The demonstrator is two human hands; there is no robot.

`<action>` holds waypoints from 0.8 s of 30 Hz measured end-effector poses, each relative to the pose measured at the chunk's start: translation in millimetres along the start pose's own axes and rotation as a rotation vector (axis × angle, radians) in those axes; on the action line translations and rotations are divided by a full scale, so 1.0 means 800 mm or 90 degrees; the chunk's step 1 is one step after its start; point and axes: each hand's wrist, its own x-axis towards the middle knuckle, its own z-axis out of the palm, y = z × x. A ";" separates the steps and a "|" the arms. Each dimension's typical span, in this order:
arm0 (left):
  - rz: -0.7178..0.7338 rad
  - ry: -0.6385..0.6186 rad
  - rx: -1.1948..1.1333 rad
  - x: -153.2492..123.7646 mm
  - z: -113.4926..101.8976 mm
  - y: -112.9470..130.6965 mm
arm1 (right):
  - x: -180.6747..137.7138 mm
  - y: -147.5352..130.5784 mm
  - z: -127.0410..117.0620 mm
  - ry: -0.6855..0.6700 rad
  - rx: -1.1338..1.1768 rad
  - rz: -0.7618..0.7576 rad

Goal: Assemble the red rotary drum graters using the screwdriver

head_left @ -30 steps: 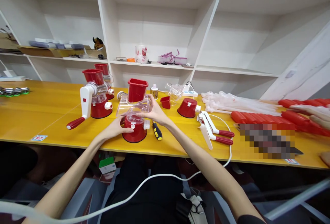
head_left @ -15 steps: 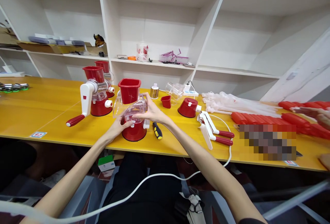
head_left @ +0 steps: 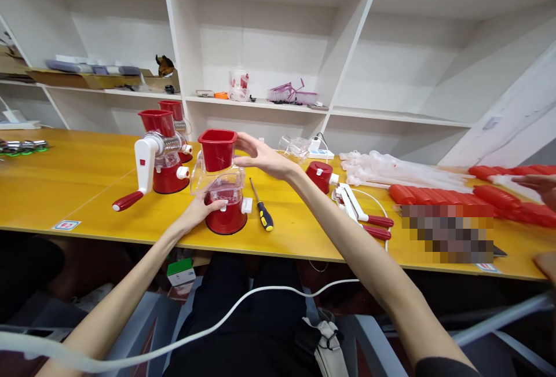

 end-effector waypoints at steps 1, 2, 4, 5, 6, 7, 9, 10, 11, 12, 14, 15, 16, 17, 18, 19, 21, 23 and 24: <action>-0.002 0.001 -0.010 0.000 0.001 0.000 | 0.005 0.001 0.000 -0.040 0.001 0.016; -0.007 0.001 -0.023 0.000 0.002 0.000 | 0.010 0.004 0.002 -0.074 0.002 0.035; -0.017 -0.002 -0.052 0.000 0.003 -0.001 | 0.014 0.013 0.006 -0.097 0.012 0.059; -0.019 -0.005 -0.060 0.000 0.004 -0.003 | 0.014 0.017 0.008 -0.086 0.016 0.060; -0.022 -0.006 -0.061 0.000 0.004 -0.004 | 0.013 0.019 0.011 -0.067 0.020 0.057; -0.024 -0.006 -0.057 -0.001 0.005 -0.005 | 0.011 0.021 0.013 -0.045 0.022 0.054; -0.033 0.005 -0.040 -0.001 0.005 -0.007 | 0.006 0.020 0.019 -0.004 0.014 0.052; -0.042 0.014 -0.031 -0.002 0.006 -0.007 | 0.003 0.018 0.022 0.013 0.003 0.052; -0.051 0.021 -0.022 -0.003 0.006 -0.007 | 0.001 0.015 0.025 0.030 -0.010 0.051; -0.058 0.026 -0.013 -0.004 0.006 -0.006 | -0.001 0.013 0.029 0.048 -0.024 0.049; -0.067 0.023 0.010 -0.006 0.007 -0.004 | -0.004 0.009 0.037 0.087 -0.059 0.050; -0.066 0.020 0.021 -0.007 0.008 -0.004 | -0.005 0.008 0.041 0.109 -0.078 0.055; -0.062 0.020 0.029 -0.008 0.009 -0.004 | -0.005 0.006 0.046 0.133 -0.102 0.065; -0.056 0.021 0.034 -0.009 0.009 -0.005 | -0.006 0.005 0.050 0.160 -0.131 0.077; -0.050 0.023 0.035 -0.010 0.009 -0.007 | -0.007 0.004 0.055 0.189 -0.165 0.091; -0.045 0.026 0.034 -0.010 0.010 -0.009 | -0.008 0.002 0.061 0.219 -0.202 0.106; -0.044 0.030 0.029 -0.011 0.010 -0.014 | -0.009 -0.002 0.072 0.278 -0.269 0.135; -0.050 0.035 0.022 -0.010 0.009 -0.018 | -0.010 -0.006 0.083 0.330 -0.325 0.164; -0.052 0.038 0.018 -0.010 0.009 -0.019 | -0.011 -0.007 0.089 0.354 -0.354 0.180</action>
